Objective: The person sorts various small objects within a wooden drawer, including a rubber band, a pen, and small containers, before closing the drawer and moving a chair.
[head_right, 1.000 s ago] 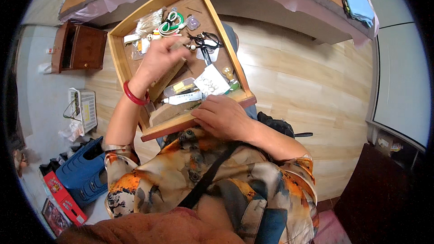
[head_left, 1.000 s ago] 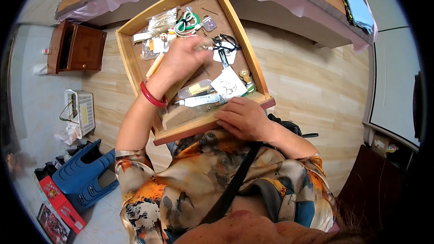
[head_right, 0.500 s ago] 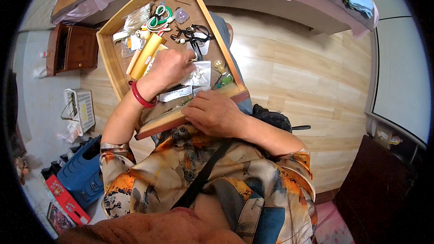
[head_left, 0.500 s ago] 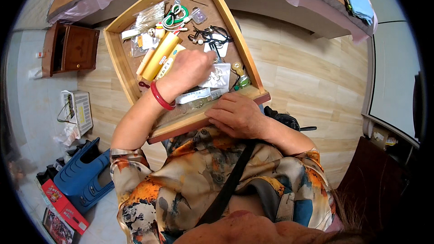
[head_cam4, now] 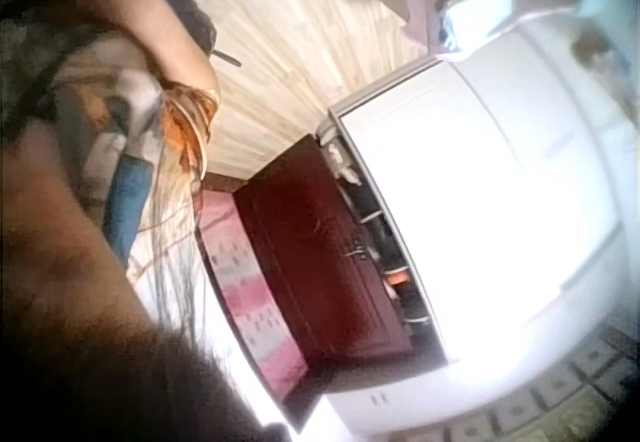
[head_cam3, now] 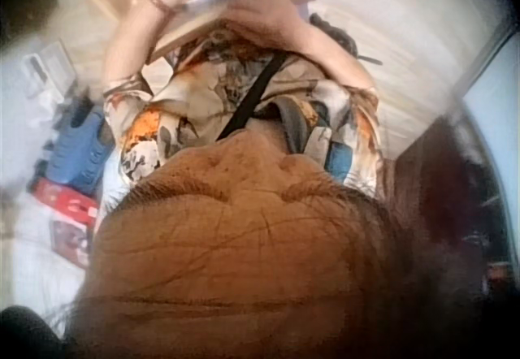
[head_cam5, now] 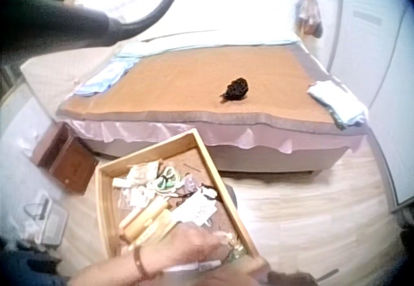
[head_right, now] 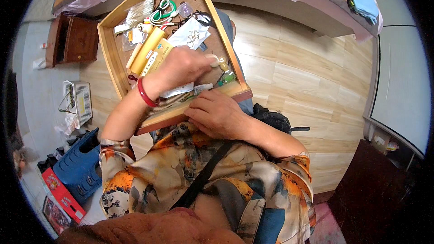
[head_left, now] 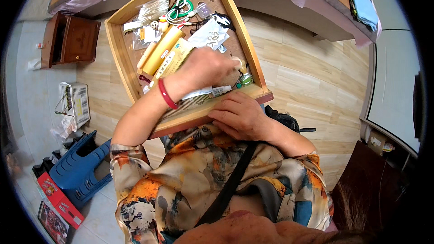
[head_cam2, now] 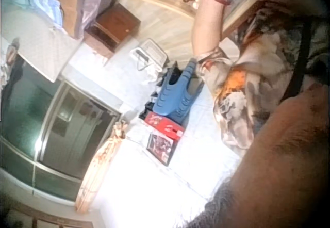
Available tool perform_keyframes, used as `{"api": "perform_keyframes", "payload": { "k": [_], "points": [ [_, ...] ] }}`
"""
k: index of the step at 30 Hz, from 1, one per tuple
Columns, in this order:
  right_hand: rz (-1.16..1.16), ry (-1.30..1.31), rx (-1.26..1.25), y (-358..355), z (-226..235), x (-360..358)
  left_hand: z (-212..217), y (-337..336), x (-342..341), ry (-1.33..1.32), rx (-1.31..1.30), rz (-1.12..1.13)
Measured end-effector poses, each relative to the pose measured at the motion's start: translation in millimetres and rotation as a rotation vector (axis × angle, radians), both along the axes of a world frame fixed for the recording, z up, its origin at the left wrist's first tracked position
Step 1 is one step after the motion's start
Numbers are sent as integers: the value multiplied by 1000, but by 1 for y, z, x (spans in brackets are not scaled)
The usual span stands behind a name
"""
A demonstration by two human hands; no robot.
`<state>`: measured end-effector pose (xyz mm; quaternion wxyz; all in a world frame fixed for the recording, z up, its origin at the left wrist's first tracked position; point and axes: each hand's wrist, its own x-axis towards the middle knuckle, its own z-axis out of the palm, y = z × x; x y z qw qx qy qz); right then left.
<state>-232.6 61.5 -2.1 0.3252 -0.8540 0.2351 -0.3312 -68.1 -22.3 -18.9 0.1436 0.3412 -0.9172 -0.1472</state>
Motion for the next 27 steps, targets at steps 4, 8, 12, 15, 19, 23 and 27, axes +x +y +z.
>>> {"api": "perform_keyframes", "payload": {
  "k": [4,8,12,15,19,23,27],
  "points": [
    [7,1,-7,-1,-1,0,-21,6,-12,-55,-56,-87],
    [-2,-2,1,0,-1,1,-26,-13,-3,-151,-137,86],
    [-4,7,-5,-1,-2,1,-18,-25,12,-17,-111,251],
    [-5,8,-4,0,-2,2,4,-24,24,228,45,459],
    [2,8,0,-1,-3,3,4,-26,48,274,306,587],
    [9,22,-1,-3,-3,4,-7,-6,31,180,284,380],
    [13,28,-4,-3,-3,4,-11,6,-6,-8,213,252]
  ]
}}
